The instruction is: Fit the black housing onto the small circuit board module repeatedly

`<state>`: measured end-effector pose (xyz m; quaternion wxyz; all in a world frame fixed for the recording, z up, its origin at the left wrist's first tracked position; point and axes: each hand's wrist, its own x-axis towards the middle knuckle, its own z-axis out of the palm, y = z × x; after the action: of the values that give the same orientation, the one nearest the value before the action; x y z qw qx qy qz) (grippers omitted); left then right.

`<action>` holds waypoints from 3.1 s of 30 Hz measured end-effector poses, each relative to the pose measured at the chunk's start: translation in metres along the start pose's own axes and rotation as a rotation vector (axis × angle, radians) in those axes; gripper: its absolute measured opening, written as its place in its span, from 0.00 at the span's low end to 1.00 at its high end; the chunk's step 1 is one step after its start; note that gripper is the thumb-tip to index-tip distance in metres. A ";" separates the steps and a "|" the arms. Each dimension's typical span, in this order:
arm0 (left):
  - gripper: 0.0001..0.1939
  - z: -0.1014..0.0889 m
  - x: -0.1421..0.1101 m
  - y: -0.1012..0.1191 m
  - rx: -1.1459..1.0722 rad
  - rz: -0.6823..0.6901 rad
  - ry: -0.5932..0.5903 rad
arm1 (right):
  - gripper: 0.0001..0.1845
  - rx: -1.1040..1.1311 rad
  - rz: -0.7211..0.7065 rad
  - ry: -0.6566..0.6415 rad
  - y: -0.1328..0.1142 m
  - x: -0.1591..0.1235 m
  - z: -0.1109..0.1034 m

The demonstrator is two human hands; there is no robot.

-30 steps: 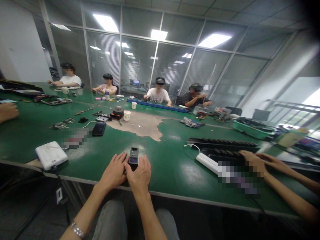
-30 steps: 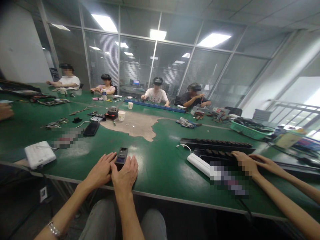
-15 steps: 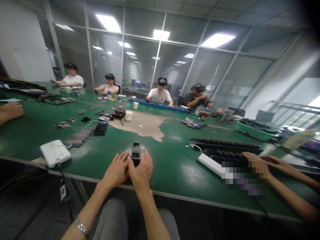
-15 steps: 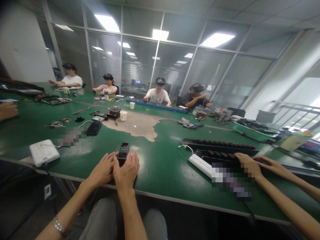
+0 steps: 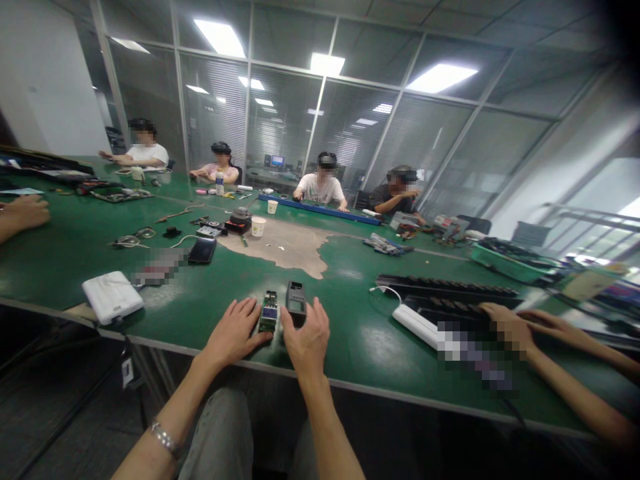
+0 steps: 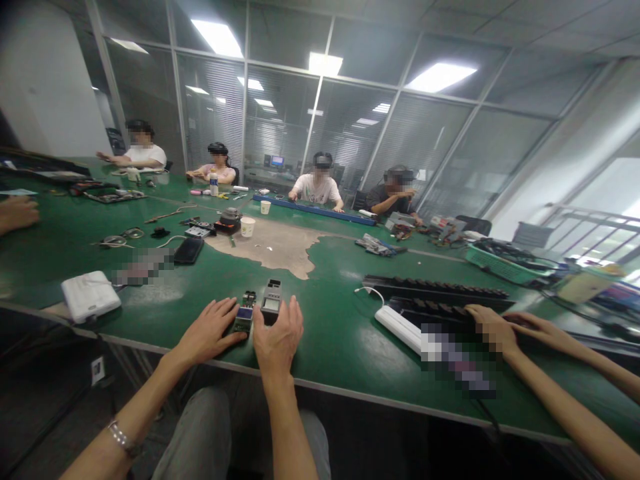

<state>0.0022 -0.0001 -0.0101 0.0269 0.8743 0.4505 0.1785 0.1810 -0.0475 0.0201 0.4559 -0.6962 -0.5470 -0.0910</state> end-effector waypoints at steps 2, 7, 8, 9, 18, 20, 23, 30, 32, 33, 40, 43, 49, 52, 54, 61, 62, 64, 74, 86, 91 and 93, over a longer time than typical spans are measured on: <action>0.38 0.000 0.000 0.000 0.001 -0.004 -0.003 | 0.29 -0.026 0.019 -0.025 0.006 -0.006 0.004; 0.38 0.001 0.000 0.001 0.013 -0.007 -0.007 | 0.30 -0.100 0.051 -0.061 0.014 -0.016 0.013; 0.38 0.001 0.000 0.001 0.015 -0.006 -0.006 | 0.30 -0.112 0.056 -0.064 0.015 -0.018 0.014; 0.38 0.001 0.000 0.001 0.016 -0.006 -0.005 | 0.30 -0.125 0.061 -0.068 0.015 -0.018 0.013; 0.39 0.004 0.001 -0.001 0.013 -0.003 0.003 | 0.36 -0.230 0.070 -0.139 0.026 -0.023 0.009; 0.39 0.004 0.001 -0.002 0.015 -0.001 0.004 | 0.42 -0.233 0.071 -0.125 0.027 -0.024 0.009; 0.39 0.005 0.001 -0.001 0.022 0.004 0.002 | 0.46 -0.233 0.075 -0.108 0.027 -0.024 0.008; 0.40 0.006 0.001 -0.001 0.042 0.006 0.018 | 0.27 -0.191 0.073 -0.133 0.021 -0.020 0.006; 0.40 0.005 0.001 -0.001 0.048 0.008 0.016 | 0.27 -0.142 0.069 -0.108 0.015 -0.016 0.004; 0.40 0.005 0.001 -0.001 0.050 0.007 0.014 | 0.27 -0.112 0.062 -0.092 0.010 -0.014 0.004; 0.36 0.003 -0.001 -0.001 0.062 0.002 -0.023 | 0.25 -0.005 0.005 -0.078 -0.030 -0.003 0.003; 0.34 0.001 -0.001 -0.001 0.055 -0.002 -0.039 | 0.23 -0.025 0.022 -0.106 -0.038 -0.005 0.006; 0.32 -0.005 -0.002 0.003 0.043 -0.007 -0.060 | 0.26 -0.080 0.061 -0.160 -0.048 -0.005 0.007; 0.31 -0.007 -0.002 0.004 0.045 -0.013 -0.056 | 0.26 -0.084 0.060 -0.182 -0.052 -0.005 0.007; 0.31 -0.007 -0.002 0.005 0.054 -0.009 -0.060 | 0.27 -0.087 0.056 -0.190 -0.053 -0.006 0.009; 0.33 -0.005 -0.002 0.005 0.096 -0.036 -0.072 | 0.29 -0.120 0.050 -0.239 -0.045 -0.021 0.020; 0.33 -0.004 -0.002 0.005 0.101 -0.038 -0.076 | 0.31 -0.129 0.055 -0.245 -0.044 -0.024 0.021; 0.33 -0.004 -0.002 0.004 0.109 -0.036 -0.081 | 0.36 -0.147 0.067 -0.240 -0.041 -0.028 0.023; 0.34 -0.001 -0.001 0.002 0.120 -0.022 -0.082 | 0.32 -0.128 0.068 -0.197 -0.036 -0.035 0.028; 0.34 0.002 0.000 0.000 0.106 -0.010 -0.073 | 0.26 -0.024 0.050 -0.151 -0.037 -0.032 0.030; 0.33 0.000 -0.002 0.001 0.088 -0.003 -0.062 | 0.27 0.001 0.012 -0.093 -0.039 -0.026 0.028; 0.32 -0.001 -0.002 0.001 0.083 -0.003 -0.062 | 0.26 0.002 -0.002 -0.076 -0.041 -0.023 0.026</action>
<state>0.0015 -0.0026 -0.0100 0.0049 0.8791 0.4578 0.1325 0.1276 -0.0443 0.0131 0.4354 -0.6981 -0.5648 -0.0642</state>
